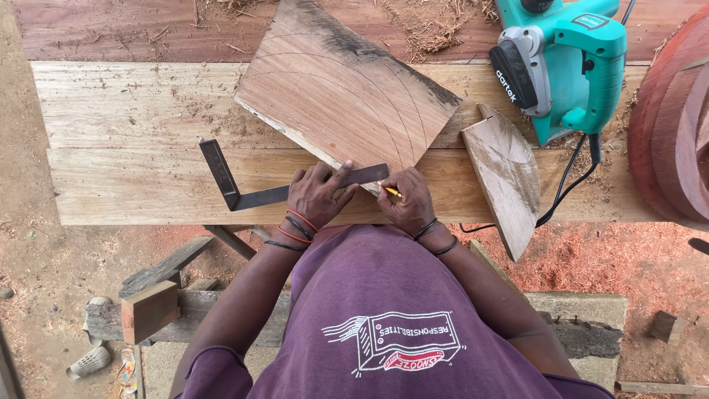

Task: The recorder uses a pencil, an L-square ruler, and a wooden template to trace geometric patterns and curves onto a piece of wood on a workbench.

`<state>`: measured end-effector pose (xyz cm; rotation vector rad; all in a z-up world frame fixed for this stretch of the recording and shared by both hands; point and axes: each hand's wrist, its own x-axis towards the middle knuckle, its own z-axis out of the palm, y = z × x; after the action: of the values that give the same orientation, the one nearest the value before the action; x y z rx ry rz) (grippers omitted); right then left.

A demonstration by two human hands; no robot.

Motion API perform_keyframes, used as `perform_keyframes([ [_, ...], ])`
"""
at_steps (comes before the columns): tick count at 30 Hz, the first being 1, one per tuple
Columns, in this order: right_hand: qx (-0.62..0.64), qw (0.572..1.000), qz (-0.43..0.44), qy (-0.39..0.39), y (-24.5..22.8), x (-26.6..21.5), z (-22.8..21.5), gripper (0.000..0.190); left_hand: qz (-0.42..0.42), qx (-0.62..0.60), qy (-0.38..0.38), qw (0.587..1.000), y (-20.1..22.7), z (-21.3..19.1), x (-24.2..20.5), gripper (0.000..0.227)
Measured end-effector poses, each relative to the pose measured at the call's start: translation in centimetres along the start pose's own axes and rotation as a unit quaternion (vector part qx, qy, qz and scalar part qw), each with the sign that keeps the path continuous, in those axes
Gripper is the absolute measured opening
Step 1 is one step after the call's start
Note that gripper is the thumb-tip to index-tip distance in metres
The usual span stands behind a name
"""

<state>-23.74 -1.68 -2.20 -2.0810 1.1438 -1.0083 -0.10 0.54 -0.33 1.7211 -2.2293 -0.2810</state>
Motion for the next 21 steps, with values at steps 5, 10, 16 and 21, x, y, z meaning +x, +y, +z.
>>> perform_keyframes([
  [5,-0.008,1.0,-0.004,0.005,0.0,0.1,0.1,0.017,-0.001,-0.002,0.001,1.0,0.0,0.0,0.0,0.054],
  [10,-0.021,1.0,-0.02,0.003,0.7,-0.1,0.0,0.018,-0.002,0.002,-0.001,1.0,0.0,0.2,0.0,0.054],
  [16,0.212,0.928,0.3,-0.07,3.0,0.8,-2.7,0.016,-0.009,-0.003,-0.011,1.0,0.1,0.1,0.0,0.054],
  [21,0.327,0.881,0.34,0.024,3.7,-0.2,-6.2,0.015,-0.002,-0.015,-0.021,1.0,-0.8,-0.8,-0.2,0.052],
])
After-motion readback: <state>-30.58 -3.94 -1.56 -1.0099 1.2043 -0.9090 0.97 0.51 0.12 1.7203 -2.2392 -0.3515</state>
